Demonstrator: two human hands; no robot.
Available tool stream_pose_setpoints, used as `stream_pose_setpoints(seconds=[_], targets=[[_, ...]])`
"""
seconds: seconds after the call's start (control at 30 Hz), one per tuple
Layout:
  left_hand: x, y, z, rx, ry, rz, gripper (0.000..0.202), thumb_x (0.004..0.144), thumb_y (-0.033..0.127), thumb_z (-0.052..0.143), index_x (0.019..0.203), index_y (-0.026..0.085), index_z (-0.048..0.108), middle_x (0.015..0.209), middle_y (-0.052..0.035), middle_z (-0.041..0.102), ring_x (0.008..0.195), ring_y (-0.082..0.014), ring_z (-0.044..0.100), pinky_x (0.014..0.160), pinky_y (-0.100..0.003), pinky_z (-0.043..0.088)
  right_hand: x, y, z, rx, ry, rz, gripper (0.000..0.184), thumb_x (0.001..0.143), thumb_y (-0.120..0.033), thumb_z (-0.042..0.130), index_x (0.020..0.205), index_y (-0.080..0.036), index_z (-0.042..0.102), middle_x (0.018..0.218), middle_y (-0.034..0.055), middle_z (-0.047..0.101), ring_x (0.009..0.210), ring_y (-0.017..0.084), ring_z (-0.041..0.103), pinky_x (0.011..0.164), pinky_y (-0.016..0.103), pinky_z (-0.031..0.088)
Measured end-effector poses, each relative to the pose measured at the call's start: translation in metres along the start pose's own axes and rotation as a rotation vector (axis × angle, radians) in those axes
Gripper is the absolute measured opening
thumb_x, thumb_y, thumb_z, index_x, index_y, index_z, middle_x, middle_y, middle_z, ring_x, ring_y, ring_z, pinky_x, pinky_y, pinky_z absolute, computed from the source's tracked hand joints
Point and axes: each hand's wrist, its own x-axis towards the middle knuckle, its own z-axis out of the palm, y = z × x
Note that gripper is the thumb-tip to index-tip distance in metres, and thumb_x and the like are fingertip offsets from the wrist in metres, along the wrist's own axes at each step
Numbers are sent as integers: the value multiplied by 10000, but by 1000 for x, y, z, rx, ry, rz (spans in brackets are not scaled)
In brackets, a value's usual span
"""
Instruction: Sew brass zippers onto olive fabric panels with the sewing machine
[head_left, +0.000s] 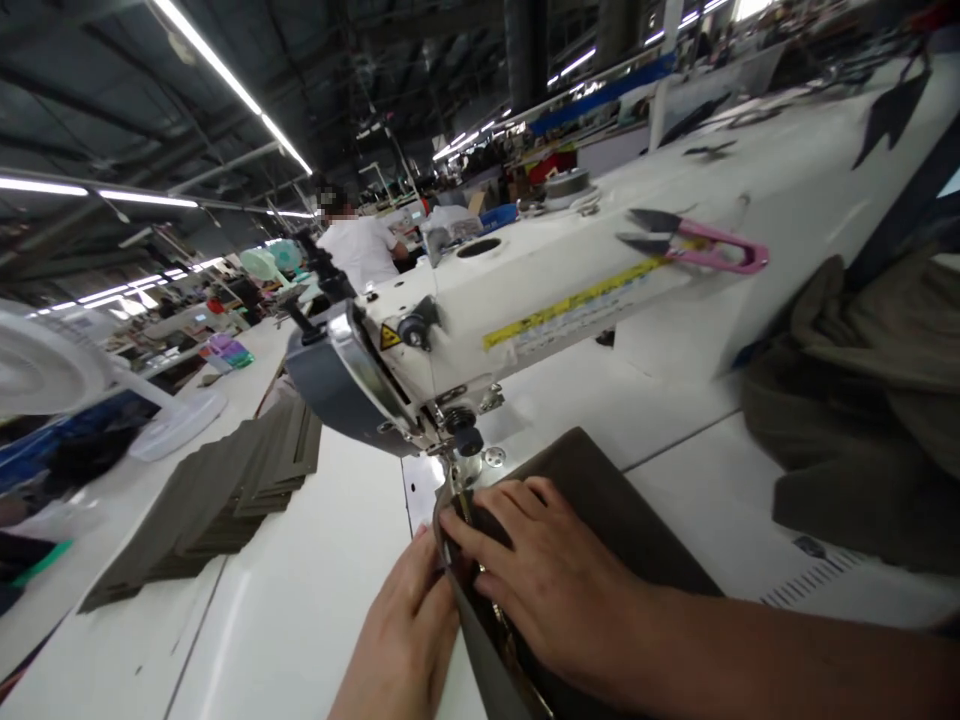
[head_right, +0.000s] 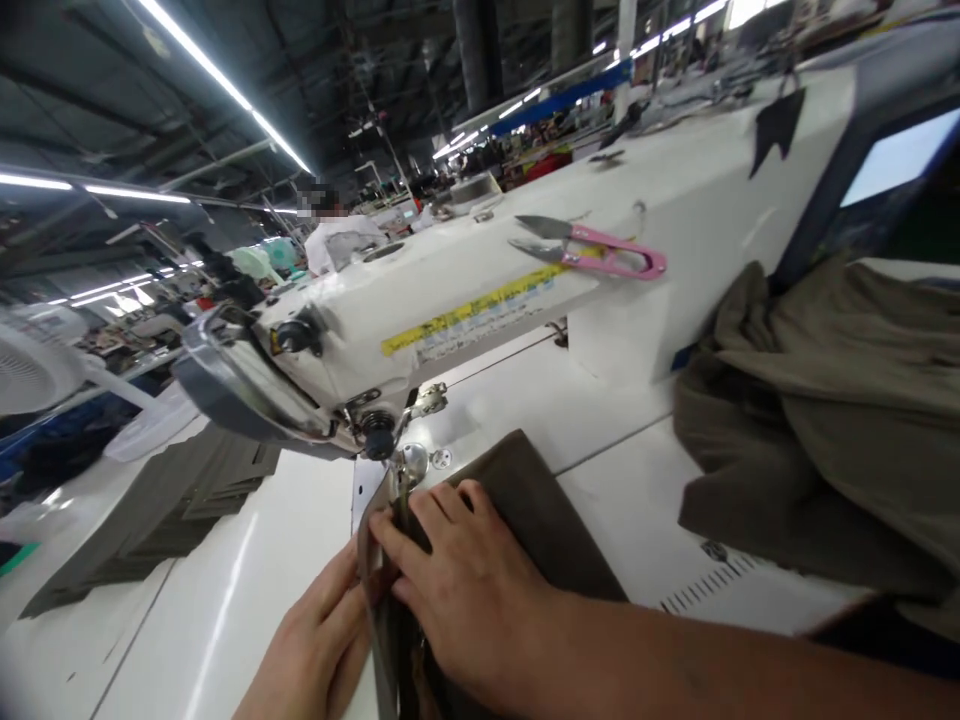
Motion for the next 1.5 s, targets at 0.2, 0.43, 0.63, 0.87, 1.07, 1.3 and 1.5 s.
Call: stream_pose_setpoints(seconds=[0.2,0.43,0.63,0.87,1.07,1.3,1.5], targets=[[-4,-25,20,26,9,62,599,891,234,406,1400,327,105,1369,-34,392,1214,-244,417,953,-357,453,1,5,7,4,41,-28,449,866,-367,466,1293,-246,396,1136,87,539,1022,269,470,879,494,330],[-4,-36,25,-23,-45,0,606,873,257,426,1393,348,129,1302,26,478,1151,-242,490,875,-338,520,3,6,7,24,71,-18,444,855,-368,482,1276,-243,414,1112,81,560,1016,269,480,874,501,345],[6,-12,9,70,86,109,458,873,165,350,1324,239,326,1338,-59,436,1179,-221,463,928,-345,477,-2,5,5,-14,89,-41,282,820,-195,452,1032,-73,592,1086,158,591,1031,267,504,938,430,362],[12,9,-4,69,32,44,433,805,39,335,1212,137,449,1289,-121,481,1196,-223,443,974,-405,433,-18,9,-10,-8,-110,-159,456,849,-197,385,1296,-115,417,1375,120,376,1285,243,288,1070,429,231],[12,17,-4,55,138,-9,357,825,70,363,1124,143,543,1231,-139,521,1141,-245,489,924,-437,469,-15,9,-5,59,-51,-87,445,852,-144,381,1295,-128,418,1317,108,456,1234,197,366,1063,398,245],[6,7,7,176,149,92,379,843,97,339,1189,87,494,1220,-161,530,1154,-241,478,918,-400,477,-3,-2,-4,44,-52,14,450,865,-179,398,1313,-145,386,1213,118,521,1101,249,451,965,458,312],[2,-8,13,243,149,169,417,868,156,367,1276,80,403,1184,-179,551,1144,-255,487,881,-361,501,-3,1,3,27,-12,6,450,877,-258,421,1319,-197,363,1181,88,528,1086,247,446,959,475,299]])
